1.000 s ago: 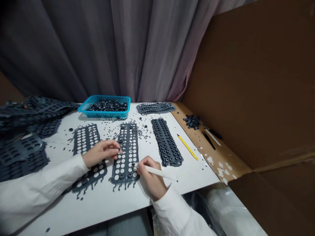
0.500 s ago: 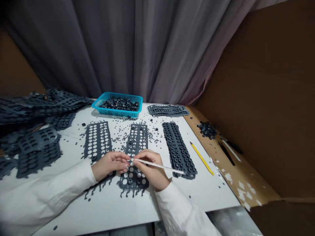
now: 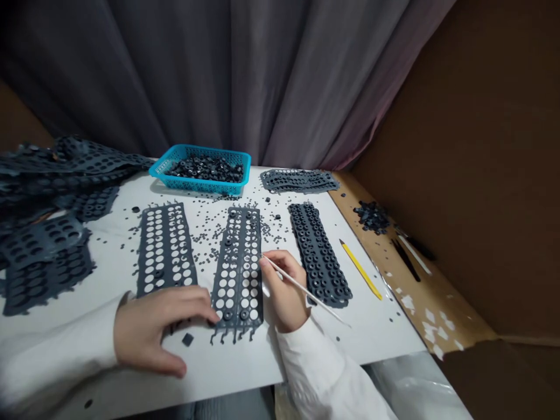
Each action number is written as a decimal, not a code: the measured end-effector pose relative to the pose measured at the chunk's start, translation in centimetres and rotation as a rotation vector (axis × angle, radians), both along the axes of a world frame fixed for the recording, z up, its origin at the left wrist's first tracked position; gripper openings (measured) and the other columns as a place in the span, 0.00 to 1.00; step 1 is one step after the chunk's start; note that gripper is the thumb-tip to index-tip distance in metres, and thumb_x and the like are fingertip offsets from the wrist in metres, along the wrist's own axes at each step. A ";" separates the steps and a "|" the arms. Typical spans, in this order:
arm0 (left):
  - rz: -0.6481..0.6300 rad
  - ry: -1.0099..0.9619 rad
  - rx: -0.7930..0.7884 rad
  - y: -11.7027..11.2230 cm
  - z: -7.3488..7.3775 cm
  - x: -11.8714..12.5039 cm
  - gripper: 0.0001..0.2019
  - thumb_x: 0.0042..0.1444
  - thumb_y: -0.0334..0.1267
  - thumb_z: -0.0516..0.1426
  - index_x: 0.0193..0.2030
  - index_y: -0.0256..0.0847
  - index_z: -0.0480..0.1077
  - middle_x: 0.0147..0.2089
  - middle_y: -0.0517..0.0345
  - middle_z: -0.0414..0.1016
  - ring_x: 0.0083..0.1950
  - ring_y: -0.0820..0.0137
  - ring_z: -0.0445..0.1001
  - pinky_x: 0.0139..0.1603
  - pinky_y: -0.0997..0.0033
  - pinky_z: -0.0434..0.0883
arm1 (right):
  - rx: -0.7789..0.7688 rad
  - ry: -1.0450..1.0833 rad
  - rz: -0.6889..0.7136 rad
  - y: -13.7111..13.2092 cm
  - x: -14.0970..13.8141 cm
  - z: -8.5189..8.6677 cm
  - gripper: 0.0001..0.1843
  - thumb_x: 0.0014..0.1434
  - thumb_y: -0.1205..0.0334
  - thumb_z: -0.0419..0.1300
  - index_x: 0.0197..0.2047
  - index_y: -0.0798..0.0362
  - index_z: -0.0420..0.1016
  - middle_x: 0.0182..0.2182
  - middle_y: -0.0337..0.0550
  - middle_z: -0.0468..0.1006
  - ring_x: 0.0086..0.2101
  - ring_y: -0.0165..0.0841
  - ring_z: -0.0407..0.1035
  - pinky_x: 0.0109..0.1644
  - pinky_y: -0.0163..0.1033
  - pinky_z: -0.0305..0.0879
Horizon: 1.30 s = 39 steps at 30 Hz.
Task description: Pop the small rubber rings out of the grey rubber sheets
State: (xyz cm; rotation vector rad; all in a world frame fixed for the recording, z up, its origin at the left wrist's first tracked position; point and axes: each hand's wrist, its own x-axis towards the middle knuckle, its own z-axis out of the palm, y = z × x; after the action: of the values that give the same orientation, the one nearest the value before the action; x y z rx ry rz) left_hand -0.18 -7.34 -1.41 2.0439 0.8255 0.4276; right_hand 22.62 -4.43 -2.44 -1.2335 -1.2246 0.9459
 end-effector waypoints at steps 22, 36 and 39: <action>0.644 -0.730 -0.929 2.4 -1.5 1.4 0.17 0.46 0.47 0.61 0.35 0.34 0.69 0.25 0.61 0.67 0.20 0.82 0.61 0.21 0.81 0.59 | 0.097 -0.093 0.322 2.4 -3.4 1.6 0.05 0.54 0.62 0.60 0.35 0.51 0.72 0.27 0.38 0.75 0.29 0.30 0.69 0.34 0.34 0.64; 0.598 -0.617 -0.860 2.4 -2.1 1.1 0.17 0.42 0.38 0.64 0.41 0.36 0.73 0.27 0.61 0.69 0.25 0.79 0.65 0.27 0.78 0.63 | -0.064 -0.031 0.280 3.3 -2.7 -0.5 0.05 0.53 0.60 0.61 0.34 0.51 0.71 0.25 0.36 0.74 0.28 0.29 0.68 0.32 0.32 0.63; 0.603 -0.572 -0.830 2.4 -2.2 1.1 0.16 0.43 0.38 0.64 0.40 0.36 0.73 0.28 0.61 0.69 0.24 0.80 0.64 0.26 0.78 0.63 | -0.068 -0.040 0.286 3.2 -2.8 -0.5 0.05 0.53 0.60 0.61 0.34 0.50 0.71 0.25 0.36 0.74 0.28 0.28 0.68 0.32 0.32 0.63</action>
State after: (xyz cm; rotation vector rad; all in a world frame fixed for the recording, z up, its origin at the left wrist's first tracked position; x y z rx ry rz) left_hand 0.96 -4.93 -3.63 0.8230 1.0151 0.7897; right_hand 19.87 -1.28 -2.98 -1.1533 -1.4362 1.1835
